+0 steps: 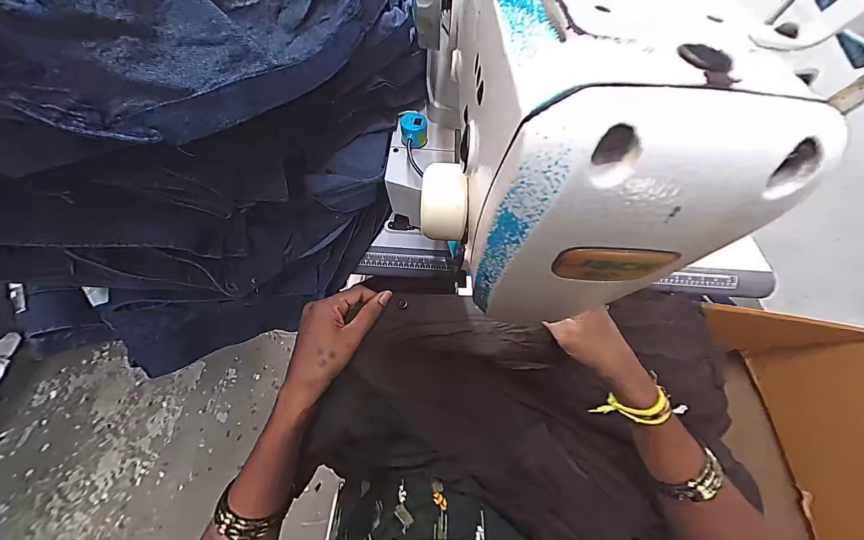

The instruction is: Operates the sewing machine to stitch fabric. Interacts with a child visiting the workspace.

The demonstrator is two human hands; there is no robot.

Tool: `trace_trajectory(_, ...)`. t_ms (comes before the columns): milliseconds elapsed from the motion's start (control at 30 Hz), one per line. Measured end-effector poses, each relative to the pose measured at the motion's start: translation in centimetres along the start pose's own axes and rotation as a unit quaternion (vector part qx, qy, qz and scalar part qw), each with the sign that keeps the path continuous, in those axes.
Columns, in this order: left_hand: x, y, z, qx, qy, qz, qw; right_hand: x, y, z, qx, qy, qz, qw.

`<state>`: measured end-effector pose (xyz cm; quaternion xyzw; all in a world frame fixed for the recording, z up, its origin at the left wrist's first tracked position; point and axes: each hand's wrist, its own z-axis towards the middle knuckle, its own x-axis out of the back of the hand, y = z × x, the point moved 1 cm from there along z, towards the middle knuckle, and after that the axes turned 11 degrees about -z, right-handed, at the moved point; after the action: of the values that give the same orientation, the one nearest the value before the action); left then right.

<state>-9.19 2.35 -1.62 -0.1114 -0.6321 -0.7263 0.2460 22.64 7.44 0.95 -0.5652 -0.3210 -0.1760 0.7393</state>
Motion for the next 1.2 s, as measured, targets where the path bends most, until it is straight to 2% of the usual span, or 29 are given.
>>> trace_trajectory(100, -0.6, 0.7, 0.9, -0.015, -0.008, 0.015, 1.000, 0.3, 0.7, -0.5, -0.007, 0.024, -0.002, 1.000)
trace_trajectory(200, -1.1, 0.8, 1.4, -0.026, -0.018, 0.043, 0.999, 0.6, 2.0, -0.4, -0.023, -0.014, -0.017, 0.999)
trace_trajectory(300, -2.6, 0.6, 1.1, -0.053, -0.024, 0.070, 0.996, 0.9, 5.2, 1.9, -0.123, -0.028, -0.140, 0.982)
trace_trajectory(367, -4.1, 0.9, 0.7, -0.073, -0.073, 0.030, 0.994, 0.5, 6.8, 3.9, -0.185, -0.003, -0.227, 0.956)
trace_trajectory(467, -6.0, 2.3, 0.1, -0.030, -0.163, -0.118, 0.979, -1.3, 8.5, 6.2, -0.147, 0.050, -0.271, 0.950)
trace_trajectory(533, -7.0, 3.4, -0.4, -0.007, -0.163, -0.186, 0.969, -2.3, 9.3, 7.4, -0.133, 0.074, -0.271, 0.951)
trace_trajectory(700, -7.7, 4.9, -0.4, 0.044, -0.137, -0.186, 0.972, -2.9, 9.7, 9.0, -0.159, 0.164, -0.183, 0.956)
trace_trajectory(867, -7.8, 5.0, -0.4, 0.071, -0.128, -0.187, 0.971, -2.7, 9.9, 9.1, -0.166, 0.155, -0.190, 0.955)
trace_trajectory(967, -7.9, 5.0, -0.5, 0.080, -0.118, -0.195, 0.970, -2.2, 7.9, 7.7, -0.181, 0.084, -0.262, 0.944)
trace_trajectory(1000, -8.0, 5.0, -0.6, 0.080, -0.115, -0.199, 0.970, -2.1, 7.1, 6.8, -0.170, 0.065, -0.273, 0.945)
trace_trajectory(1067, -8.2, 5.0, -0.7, 0.081, -0.106, -0.210, 0.968, -2.2, 6.7, 4.7, -0.107, 0.094, -0.274, 0.951)
trace_trajectory(1133, -8.6, 5.1, -0.7, 0.083, -0.092, -0.223, 0.967, -2.1, 7.1, 3.3, -0.012, 0.208, -0.289, 0.934)
trace_trajectory(1200, -8.7, 5.0, -0.7, 0.080, -0.087, -0.233, 0.965, -0.7, 7.5, 3.1, 0.032, 0.288, -0.310, 0.905)
